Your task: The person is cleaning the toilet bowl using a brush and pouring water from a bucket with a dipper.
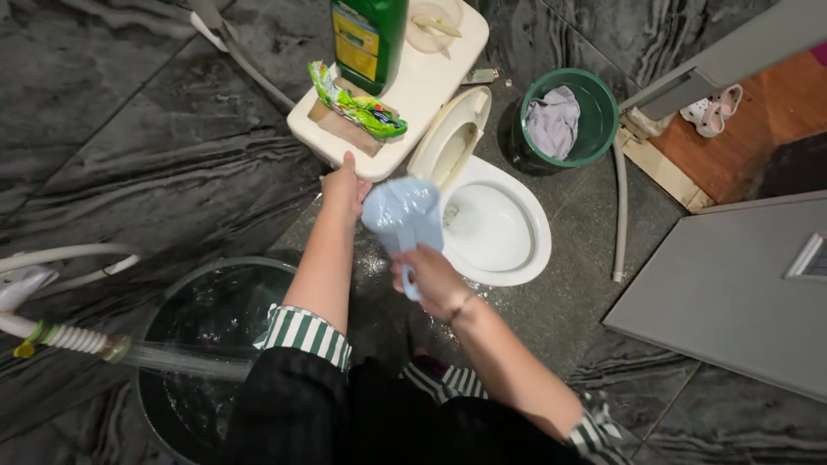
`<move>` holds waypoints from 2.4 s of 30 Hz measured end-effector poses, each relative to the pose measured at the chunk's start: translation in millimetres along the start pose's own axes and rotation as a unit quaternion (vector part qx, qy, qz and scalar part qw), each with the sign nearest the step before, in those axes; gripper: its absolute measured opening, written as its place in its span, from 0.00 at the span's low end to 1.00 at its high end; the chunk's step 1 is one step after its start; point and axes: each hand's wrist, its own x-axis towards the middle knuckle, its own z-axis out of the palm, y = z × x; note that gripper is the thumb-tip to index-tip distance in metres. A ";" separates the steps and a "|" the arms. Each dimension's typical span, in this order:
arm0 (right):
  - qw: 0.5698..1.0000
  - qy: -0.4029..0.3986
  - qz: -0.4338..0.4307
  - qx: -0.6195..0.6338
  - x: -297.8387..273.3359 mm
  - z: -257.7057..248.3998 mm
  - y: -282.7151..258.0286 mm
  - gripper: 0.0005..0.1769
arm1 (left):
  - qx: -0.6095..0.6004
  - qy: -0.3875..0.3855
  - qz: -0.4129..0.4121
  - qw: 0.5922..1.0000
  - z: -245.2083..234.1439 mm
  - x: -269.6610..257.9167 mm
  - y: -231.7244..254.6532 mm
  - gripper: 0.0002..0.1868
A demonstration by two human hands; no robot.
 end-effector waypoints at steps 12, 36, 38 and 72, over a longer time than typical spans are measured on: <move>0.982 -0.128 -0.114 0.074 -32.5 -47.1 33.5 0.17 | 0.015 0.004 0.022 1.000 8.9 -40.8 27.0 0.29; 0.991 -0.090 -0.072 0.069 -23.8 -8.0 20.0 0.29 | 0.077 -0.007 -0.002 0.997 -23.1 21.6 2.3 0.29; 0.995 -0.087 -0.039 0.042 -37.4 -26.9 27.8 0.33 | 0.075 -0.019 -0.007 0.997 -26.8 25.2 -0.9 0.27; 0.984 -0.121 0.127 -0.021 -51.7 -95.6 92.7 0.34 | 0.048 -0.008 0.053 0.997 -38.7 35.8 -31.1 0.23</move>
